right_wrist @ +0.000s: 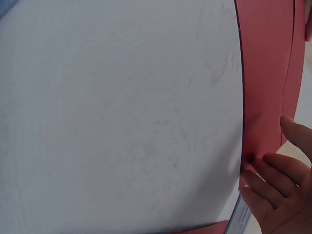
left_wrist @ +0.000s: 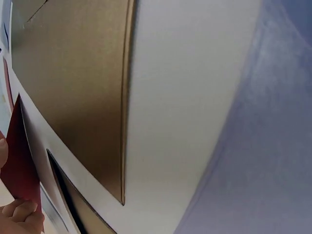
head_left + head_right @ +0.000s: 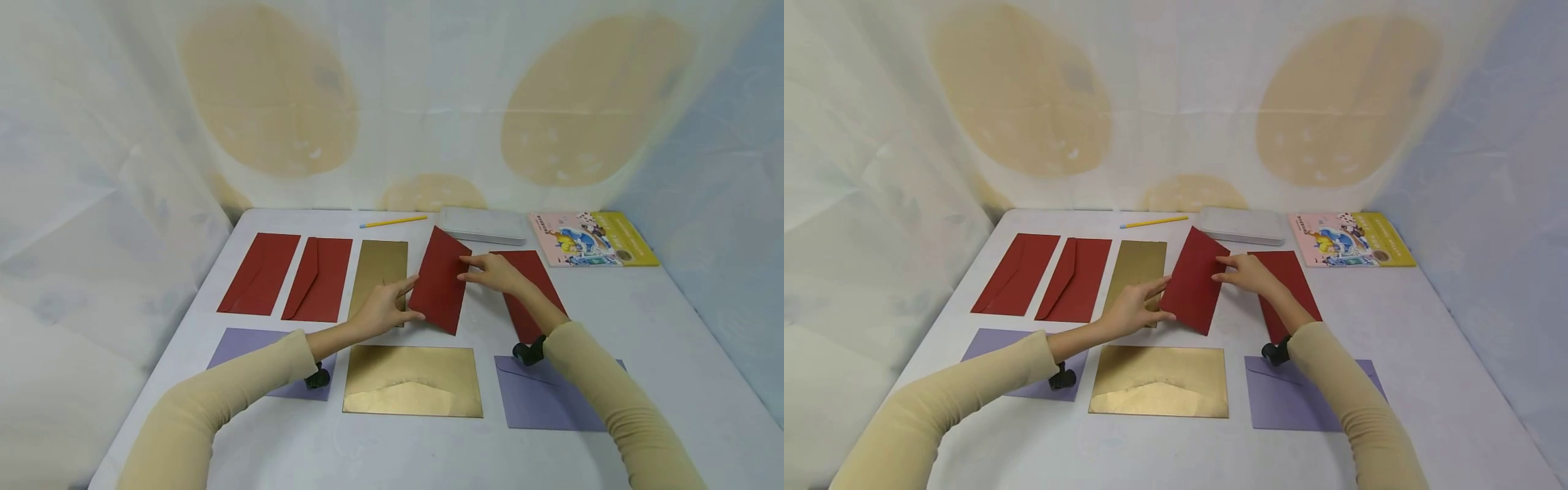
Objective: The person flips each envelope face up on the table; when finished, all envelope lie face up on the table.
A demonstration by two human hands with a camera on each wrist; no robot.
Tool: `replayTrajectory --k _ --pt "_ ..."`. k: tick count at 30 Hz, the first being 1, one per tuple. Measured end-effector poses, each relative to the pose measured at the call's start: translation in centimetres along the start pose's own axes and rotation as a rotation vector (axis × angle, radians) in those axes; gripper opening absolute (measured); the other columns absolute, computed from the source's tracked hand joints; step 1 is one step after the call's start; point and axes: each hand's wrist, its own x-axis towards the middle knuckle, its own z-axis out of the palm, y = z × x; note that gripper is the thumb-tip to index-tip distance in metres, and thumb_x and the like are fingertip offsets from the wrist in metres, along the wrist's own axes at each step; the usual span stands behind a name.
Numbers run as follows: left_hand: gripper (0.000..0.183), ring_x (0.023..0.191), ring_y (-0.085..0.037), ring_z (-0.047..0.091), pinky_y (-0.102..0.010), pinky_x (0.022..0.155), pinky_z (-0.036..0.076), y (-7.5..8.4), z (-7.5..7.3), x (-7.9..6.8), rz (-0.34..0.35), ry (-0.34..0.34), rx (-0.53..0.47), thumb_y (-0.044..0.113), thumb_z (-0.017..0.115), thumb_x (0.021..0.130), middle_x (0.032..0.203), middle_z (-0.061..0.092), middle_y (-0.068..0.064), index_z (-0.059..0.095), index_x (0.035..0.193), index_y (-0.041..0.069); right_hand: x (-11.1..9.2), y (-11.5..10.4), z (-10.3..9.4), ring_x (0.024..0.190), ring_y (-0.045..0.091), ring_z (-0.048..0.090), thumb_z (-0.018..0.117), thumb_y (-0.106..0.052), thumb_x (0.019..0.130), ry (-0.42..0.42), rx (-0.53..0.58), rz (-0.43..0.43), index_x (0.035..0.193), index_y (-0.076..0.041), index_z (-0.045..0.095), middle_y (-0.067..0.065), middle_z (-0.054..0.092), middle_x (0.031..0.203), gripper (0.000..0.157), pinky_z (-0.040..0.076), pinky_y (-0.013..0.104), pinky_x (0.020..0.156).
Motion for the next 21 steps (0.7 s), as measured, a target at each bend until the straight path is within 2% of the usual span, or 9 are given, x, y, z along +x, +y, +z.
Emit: replayTrajectory --k 2,4,7,9,11,14,16,18,21 --pt "0.08 0.058 -0.006 0.052 -0.021 0.065 0.045 -0.04 0.18 0.07 -0.016 -0.016 0.017 0.029 0.082 0.078 0.136 0.053 -0.013 0.045 0.142 -0.001 -0.03 0.07 -0.01 0.124 0.041 0.047 0.067 -0.031 0.092 0.001 0.001 0.007 0.14 0.001 0.047 0.024 0.05 0.138 0.062 0.043 0.054 0.096" --pt "0.079 0.067 -0.011 0.056 -0.02 0.065 0.043 -0.09 0.34 0.15 -0.033 -0.033 0.036 0.031 0.082 0.077 0.134 0.055 -0.013 0.047 0.141 -0.001 -0.06 0.09 -0.01 0.124 0.041 0.047 0.067 -0.032 0.091 0.001 0.004 0.017 0.14 0.001 0.047 0.024 0.05 0.138 0.062 0.043 0.054 0.095" --pt "0.079 0.081 -0.016 0.054 -0.02 0.064 0.038 -0.11 0.52 0.29 -0.05 -0.055 0.08 0.034 0.082 0.077 0.126 0.062 -0.015 0.048 0.139 -0.001 0.04 0.17 0.06 0.124 0.042 0.047 0.068 -0.032 0.091 0.002 0.004 0.026 0.141 0.001 0.047 0.024 0.049 0.139 0.063 0.042 0.055 0.096" --pt "0.08 0.076 -0.015 0.049 -0.02 0.061 0.035 -0.07 0.6 0.35 -0.059 -0.073 0.106 0.035 0.082 0.076 0.109 0.067 -0.016 0.049 0.139 -0.002 0.1 0.28 0.1 0.124 0.042 0.046 0.068 -0.031 0.091 0.005 -0.001 0.03 0.14 0.0 0.047 0.024 0.049 0.139 0.062 0.042 0.055 0.097" --pt "0.079 0.069 -0.014 0.039 -0.022 0.057 0.03 -0.01 0.66 0.4 -0.064 -0.085 0.129 0.036 0.082 0.076 0.088 0.064 -0.015 0.049 0.138 -0.002 0.13 0.36 0.12 0.124 0.042 0.047 0.068 -0.031 0.091 0.007 -0.007 0.034 0.14 0.0 0.047 0.024 0.048 0.139 0.062 0.042 0.055 0.096" --pt "0.078 0.066 -0.011 0.035 -0.022 0.055 0.028 0.06 0.78 0.46 -0.067 -0.097 0.159 0.036 0.082 0.076 0.078 0.058 -0.012 0.051 0.137 -0.002 0.12 0.49 0.16 0.123 0.041 0.048 0.068 -0.031 0.091 0.01 -0.012 0.038 0.141 0.0 0.047 0.024 0.048 0.139 0.062 0.043 0.054 0.095" --pt "0.077 0.067 -0.011 0.038 -0.022 0.055 0.03 0.11 0.86 0.48 -0.063 -0.105 0.176 0.035 0.082 0.076 0.084 0.062 -0.011 0.051 0.136 -0.003 0.07 0.55 0.19 0.12 0.04 0.049 0.068 -0.031 0.091 0.013 -0.009 0.041 0.141 0.0 0.047 0.024 0.048 0.139 0.063 0.045 0.053 0.094" --pt "0.076 0.071 -0.012 0.043 -0.022 0.059 0.035 0.14 0.94 0.48 -0.061 -0.116 0.193 0.034 0.082 0.077 0.1 0.067 -0.011 0.052 0.136 -0.003 0.02 0.61 0.22 0.116 0.039 0.05 0.069 -0.032 0.091 0.018 0.0 0.038 0.141 -0.001 0.048 0.024 0.048 0.139 0.063 0.045 0.051 0.091" --pt "0.074 0.076 -0.012 0.047 -0.022 0.065 0.039 0.15 1.05 0.41 -0.062 -0.139 0.218 0.034 0.081 0.079 0.119 0.065 -0.012 0.052 0.136 -0.003 -0.17 0.69 0.28 0.11 0.037 0.05 0.068 -0.034 0.09 0.031 0.013 0.019 0.14 -0.001 0.048 0.025 0.049 0.138 0.064 0.047 0.048 0.086"
